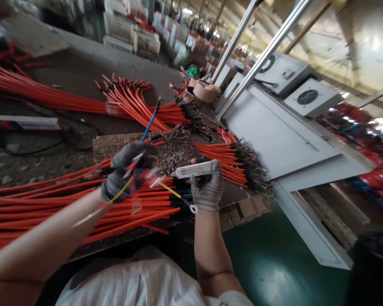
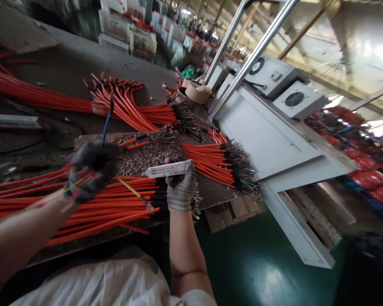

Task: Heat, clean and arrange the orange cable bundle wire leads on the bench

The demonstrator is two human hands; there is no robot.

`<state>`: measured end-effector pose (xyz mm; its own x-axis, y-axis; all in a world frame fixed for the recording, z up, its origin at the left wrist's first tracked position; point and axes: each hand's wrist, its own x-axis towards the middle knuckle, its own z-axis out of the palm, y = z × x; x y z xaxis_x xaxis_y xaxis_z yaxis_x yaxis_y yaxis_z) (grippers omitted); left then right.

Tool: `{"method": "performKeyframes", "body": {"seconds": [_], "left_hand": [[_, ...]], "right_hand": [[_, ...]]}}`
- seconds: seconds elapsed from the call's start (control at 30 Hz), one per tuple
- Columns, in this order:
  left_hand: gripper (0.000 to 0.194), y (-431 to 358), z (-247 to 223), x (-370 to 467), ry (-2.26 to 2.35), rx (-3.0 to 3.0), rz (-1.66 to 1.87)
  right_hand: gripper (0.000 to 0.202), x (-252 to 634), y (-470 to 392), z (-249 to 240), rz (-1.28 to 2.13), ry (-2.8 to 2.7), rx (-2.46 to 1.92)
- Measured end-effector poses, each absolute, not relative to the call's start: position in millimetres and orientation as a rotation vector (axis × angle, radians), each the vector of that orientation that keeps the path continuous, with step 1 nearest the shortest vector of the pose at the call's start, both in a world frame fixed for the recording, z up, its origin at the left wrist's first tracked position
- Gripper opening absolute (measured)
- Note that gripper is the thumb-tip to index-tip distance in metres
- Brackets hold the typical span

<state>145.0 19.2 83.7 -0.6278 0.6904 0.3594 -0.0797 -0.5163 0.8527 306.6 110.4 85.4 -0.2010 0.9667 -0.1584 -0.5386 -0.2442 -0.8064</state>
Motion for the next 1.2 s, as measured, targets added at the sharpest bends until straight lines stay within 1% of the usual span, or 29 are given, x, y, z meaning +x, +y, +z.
{"method": "performKeyframes", "body": {"seconds": [0.07,0.1,0.17,0.27,0.43,0.5,0.57,0.63,0.67,0.73,0.8,0.83,0.9,0.93,0.97,1.1,1.2], "left_hand": [[0.033,5.4,68.8,166.6,1.068,0.8,2.257],[0.034,-0.6,63.1,176.4,1.01,0.711,2.258],[0.042,-10.2,56.8,190.1,0.935,0.584,2.197],[0.054,-19.3,55.1,194.0,0.911,0.597,2.082],[0.061,-23.5,49.6,188.3,0.9,0.667,2.021],[0.065,-23.2,44.7,186.7,0.933,0.743,1.999],[0.076,-23.4,40.7,181.5,0.985,0.918,1.994],[0.086,-24.6,40.8,170.7,1.095,1.229,1.992],[0.087,-25.3,43.4,163.3,1.191,1.431,1.957],[0.084,-26.0,54.1,147.0,1.447,1.838,1.822],[0.071,-24.3,71.1,131.7,1.697,2.111,1.706],[0.059,-22.4,80.8,125.1,1.78,2.154,1.723],[0.036,-17.2,100.5,114.3,1.855,2.036,1.826],[0.029,-14.4,109.4,109.7,1.842,1.918,1.833],[0.029,-11.6,117.4,105.5,1.808,1.792,1.809],[0.047,-2.0,135.8,94.6,1.684,1.452,1.676],[0.046,4.6,139.0,94.2,1.638,1.334,1.679]], "right_hand": [[0.031,306.4,102.3,84.4,1.611,-0.807,-0.78],[0.03,306.4,96.8,84.3,1.565,-0.855,-0.758],[0.026,306.3,85.4,84.2,1.484,-0.955,-0.729],[0.024,303.6,73.0,83.0,1.417,-1.075,-0.718],[0.026,293.4,67.4,75.0,1.42,-1.155,-0.685],[0.026,291.2,66.7,72.1,1.424,-1.199,-0.65],[0.026,290.5,65.6,70.8,1.347,-1.259,-0.61],[0.023,289.9,64.9,71.6,1.232,-1.311,-0.56],[0.023,288.9,65.2,72.7,1.207,-1.329,-0.532],[0.027,284.5,67.6,75.6,1.252,-1.334,-0.484],[0.029,276.8,72.8,78.1,1.333,-1.297,-0.449],[0.029,272.1,76.2,78.8,1.35,-1.279,-0.441],[0.026,262.2,83.8,79.4,1.338,-1.253,-0.433],[0.025,257.3,87.7,79.6,1.325,-1.246,-0.429],[0.025,252.7,91.5,80.1,1.306,-1.239,-0.423],[0.027,239.3,103.8,84.9,1.239,-1.24,-0.411],[0.029,239.7,106.2,86.4,1.2,-1.302,-0.431]]}}
